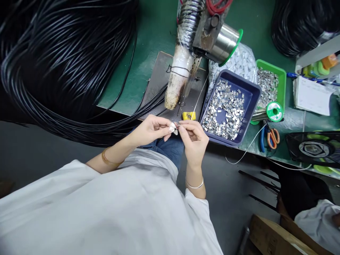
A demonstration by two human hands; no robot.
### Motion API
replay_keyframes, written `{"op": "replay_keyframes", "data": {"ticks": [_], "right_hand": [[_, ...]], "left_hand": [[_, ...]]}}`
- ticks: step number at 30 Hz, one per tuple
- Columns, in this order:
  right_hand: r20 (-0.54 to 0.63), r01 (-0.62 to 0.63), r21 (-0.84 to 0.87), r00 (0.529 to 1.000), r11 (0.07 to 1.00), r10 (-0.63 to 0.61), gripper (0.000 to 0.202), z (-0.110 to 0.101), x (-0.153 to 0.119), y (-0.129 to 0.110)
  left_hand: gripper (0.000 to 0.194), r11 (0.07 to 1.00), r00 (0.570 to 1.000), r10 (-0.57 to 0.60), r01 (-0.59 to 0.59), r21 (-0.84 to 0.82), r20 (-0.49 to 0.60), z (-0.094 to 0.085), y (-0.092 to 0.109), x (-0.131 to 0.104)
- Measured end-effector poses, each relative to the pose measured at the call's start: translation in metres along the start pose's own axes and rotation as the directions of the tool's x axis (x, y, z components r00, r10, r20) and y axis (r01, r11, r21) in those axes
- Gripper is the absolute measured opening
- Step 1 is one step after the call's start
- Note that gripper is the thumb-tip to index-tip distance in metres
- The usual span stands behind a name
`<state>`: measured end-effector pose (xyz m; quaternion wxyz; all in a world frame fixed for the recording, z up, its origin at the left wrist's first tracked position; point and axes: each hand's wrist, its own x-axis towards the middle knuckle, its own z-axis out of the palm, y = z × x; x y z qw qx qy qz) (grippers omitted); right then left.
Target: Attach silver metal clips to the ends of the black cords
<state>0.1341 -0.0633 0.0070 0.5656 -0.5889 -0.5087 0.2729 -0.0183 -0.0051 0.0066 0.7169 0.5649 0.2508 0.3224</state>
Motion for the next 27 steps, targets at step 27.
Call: {"op": "replay_keyframes", "data": {"ticks": [27], "right_hand": [[0.004,0.111,-0.198,0.994,0.974,-0.113,0.009,0.002,-0.004,-0.005]], "left_hand": [[0.013,0.897,0.922,0.296,-0.179,0.405,-0.249,0.009,-0.013,-0.003]]}}
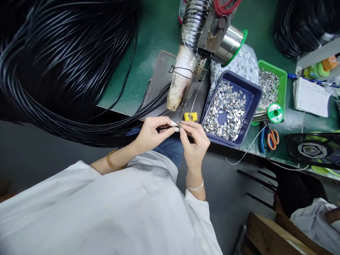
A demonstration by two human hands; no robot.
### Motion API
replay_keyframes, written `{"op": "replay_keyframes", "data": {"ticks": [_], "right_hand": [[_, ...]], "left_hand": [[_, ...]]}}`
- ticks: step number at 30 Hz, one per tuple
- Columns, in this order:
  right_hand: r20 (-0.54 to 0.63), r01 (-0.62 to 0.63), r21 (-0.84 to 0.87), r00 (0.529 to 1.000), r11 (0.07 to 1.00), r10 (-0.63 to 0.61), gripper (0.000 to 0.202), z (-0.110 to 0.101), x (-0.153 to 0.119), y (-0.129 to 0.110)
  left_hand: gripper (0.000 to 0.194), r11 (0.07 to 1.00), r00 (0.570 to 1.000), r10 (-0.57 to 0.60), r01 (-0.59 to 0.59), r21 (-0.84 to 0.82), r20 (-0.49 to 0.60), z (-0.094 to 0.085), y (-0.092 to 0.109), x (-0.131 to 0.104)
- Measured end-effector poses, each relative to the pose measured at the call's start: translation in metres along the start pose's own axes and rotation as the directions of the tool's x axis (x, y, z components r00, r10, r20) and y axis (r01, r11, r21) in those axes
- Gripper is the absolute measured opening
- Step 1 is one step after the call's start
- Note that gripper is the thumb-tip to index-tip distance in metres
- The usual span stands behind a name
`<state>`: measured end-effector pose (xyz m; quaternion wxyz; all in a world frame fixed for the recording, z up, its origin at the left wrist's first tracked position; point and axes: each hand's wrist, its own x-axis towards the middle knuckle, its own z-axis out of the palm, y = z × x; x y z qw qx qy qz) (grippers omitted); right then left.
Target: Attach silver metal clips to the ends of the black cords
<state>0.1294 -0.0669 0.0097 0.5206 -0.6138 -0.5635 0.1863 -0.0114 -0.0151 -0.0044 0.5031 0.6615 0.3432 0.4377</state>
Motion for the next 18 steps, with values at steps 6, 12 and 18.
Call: {"op": "replay_keyframes", "data": {"ticks": [6,12,18], "right_hand": [[0.056,0.087,-0.105,0.995,0.991,-0.081,0.012,-0.008,0.001,0.000],[0.122,0.210,-0.275,0.976,0.938,-0.182,0.014,-0.012,0.002,-0.005],[-0.023,-0.018,0.067,1.000,0.998,0.020,0.005,0.004,-0.005,-0.010]], "left_hand": [[0.014,0.983,0.990,0.137,-0.138,0.120,0.014,-0.001,-0.002,0.001],[0.027,0.823,0.939,0.307,-0.343,0.454,0.153,0.000,-0.007,-0.003],[0.023,0.985,0.995,0.089,-0.095,0.142,0.048,0.006,0.005,-0.014]]}}
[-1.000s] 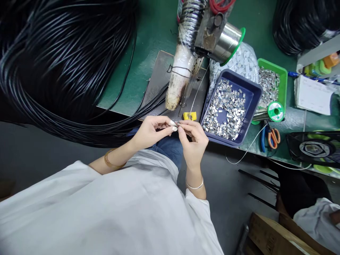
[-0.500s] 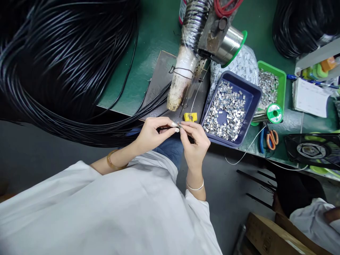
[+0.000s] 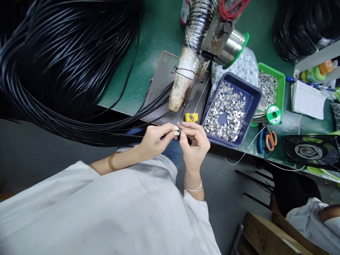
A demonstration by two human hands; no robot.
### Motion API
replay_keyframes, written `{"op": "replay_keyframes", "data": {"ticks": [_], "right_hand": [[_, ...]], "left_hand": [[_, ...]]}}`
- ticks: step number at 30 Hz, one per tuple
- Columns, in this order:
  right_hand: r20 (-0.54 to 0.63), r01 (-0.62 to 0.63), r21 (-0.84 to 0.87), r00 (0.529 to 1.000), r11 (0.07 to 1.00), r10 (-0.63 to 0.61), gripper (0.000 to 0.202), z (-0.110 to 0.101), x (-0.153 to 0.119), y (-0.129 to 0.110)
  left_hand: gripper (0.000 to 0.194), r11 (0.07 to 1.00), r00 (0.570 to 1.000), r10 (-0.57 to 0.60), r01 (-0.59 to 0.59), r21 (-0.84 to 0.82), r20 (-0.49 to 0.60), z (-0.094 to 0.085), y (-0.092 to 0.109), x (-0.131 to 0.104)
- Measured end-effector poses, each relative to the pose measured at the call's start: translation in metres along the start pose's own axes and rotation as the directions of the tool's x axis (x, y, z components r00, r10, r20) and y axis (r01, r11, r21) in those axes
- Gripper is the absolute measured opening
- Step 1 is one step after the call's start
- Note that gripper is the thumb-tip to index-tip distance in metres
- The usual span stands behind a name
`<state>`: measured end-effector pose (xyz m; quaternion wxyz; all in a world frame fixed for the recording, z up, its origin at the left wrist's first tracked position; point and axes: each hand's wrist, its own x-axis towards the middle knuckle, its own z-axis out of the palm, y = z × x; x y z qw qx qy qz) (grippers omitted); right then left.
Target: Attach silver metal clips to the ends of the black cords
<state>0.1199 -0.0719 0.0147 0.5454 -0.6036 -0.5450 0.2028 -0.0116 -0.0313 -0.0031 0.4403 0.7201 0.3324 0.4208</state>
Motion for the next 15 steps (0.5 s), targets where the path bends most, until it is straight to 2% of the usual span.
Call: {"op": "replay_keyframes", "data": {"ticks": [1,3,5,7,9,12,15], "right_hand": [[-0.014,0.011,0.004,1.000,1.000,-0.011,0.005,0.002,-0.001,0.000],[-0.018,0.033,-0.009,0.999,0.999,-0.033,0.006,0.006,-0.002,0.002],[0.000,0.020,0.000,1.000,1.000,-0.020,0.005,0.007,-0.001,0.005],[-0.003,-0.005,0.001,1.000,1.000,0.005,0.005,0.007,0.001,0.007],[-0.057,0.018,-0.037,0.998,0.999,-0.020,0.008,0.005,0.003,0.007],[-0.172,0.117,-0.082,0.977,0.990,-0.130,0.016,0.001,0.004,0.006],[-0.159,0.276,-0.172,0.940,0.946,-0.303,0.016,-0.004,0.003,0.005]], "left_hand": [[0.022,0.984,0.995,-0.098,0.101,-0.143,0.033,-0.001,0.003,0.000],[0.021,0.867,0.952,-0.263,0.303,-0.395,0.154,-0.005,0.006,0.002],[0.021,0.732,0.906,-0.339,0.422,-0.534,0.252,-0.009,0.007,0.005],[0.022,0.663,0.893,-0.356,0.450,-0.598,0.276,-0.012,0.006,0.008],[0.023,0.639,0.892,-0.364,0.449,-0.624,0.270,-0.014,0.005,0.012],[0.020,0.639,0.888,-0.381,0.454,-0.621,0.258,-0.013,0.005,0.016],[0.017,0.656,0.890,-0.397,0.445,-0.610,0.223,-0.010,0.004,0.021]]}}
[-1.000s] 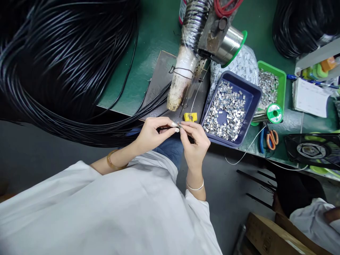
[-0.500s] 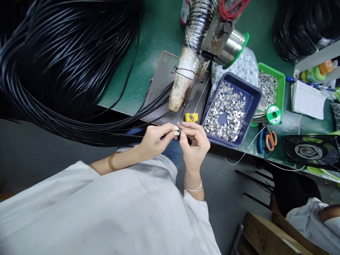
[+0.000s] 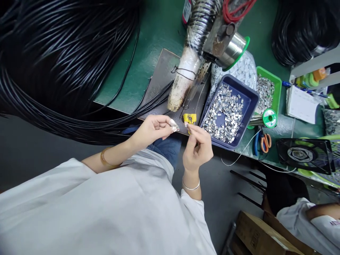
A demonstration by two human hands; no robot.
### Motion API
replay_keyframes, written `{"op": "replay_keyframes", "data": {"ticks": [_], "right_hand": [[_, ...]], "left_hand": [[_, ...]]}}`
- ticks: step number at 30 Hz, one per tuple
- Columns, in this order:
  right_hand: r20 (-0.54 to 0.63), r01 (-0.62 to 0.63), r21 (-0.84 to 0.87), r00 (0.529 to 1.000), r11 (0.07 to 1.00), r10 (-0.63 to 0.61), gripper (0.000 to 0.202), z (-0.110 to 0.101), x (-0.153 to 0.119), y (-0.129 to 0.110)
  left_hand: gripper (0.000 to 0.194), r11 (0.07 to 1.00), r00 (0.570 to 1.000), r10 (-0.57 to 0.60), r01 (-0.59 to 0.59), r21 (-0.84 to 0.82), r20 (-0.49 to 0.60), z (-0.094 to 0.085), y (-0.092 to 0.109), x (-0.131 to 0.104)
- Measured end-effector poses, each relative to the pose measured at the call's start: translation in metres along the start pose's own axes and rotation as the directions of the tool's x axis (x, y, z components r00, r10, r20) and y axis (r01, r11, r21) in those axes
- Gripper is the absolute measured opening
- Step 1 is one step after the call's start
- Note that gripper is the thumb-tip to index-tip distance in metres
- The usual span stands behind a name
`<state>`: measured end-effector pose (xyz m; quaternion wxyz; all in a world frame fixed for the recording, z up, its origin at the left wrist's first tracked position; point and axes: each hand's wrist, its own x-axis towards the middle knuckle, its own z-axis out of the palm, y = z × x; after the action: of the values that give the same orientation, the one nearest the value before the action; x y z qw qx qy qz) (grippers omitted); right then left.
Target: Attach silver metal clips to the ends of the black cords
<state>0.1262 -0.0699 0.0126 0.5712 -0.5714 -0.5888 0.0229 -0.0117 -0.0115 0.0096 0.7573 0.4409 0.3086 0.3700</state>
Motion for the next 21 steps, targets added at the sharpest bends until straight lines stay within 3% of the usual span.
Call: {"op": "replay_keyframes", "data": {"ticks": [2,4,10,16,21], "right_hand": [[0.034,0.141,-0.056,0.990,0.988,-0.140,0.015,-0.001,-0.001,0.001],[0.038,0.184,-0.063,0.983,0.981,-0.182,0.016,0.000,-0.002,0.004],[0.016,-0.098,0.163,0.995,0.982,0.097,0.009,0.005,-0.002,0.007],[0.035,-0.058,0.130,0.998,0.990,0.054,0.009,0.003,-0.003,0.006],[-0.031,-0.100,0.164,0.994,0.981,0.106,0.008,0.005,-0.003,0.011]], "left_hand": [[0.015,1.000,1.000,0.012,-0.011,0.012,-0.023,0.000,0.000,0.003],[0.014,0.999,0.999,0.025,-0.024,0.021,-0.044,0.000,0.001,0.005],[0.011,0.998,0.998,0.031,-0.028,0.064,-0.047,-0.001,0.001,0.007],[0.011,0.998,0.998,0.033,-0.031,0.047,-0.044,0.000,0.000,0.008],[0.012,1.000,0.999,0.006,-0.006,0.005,-0.053,0.000,-0.002,0.009]]}}
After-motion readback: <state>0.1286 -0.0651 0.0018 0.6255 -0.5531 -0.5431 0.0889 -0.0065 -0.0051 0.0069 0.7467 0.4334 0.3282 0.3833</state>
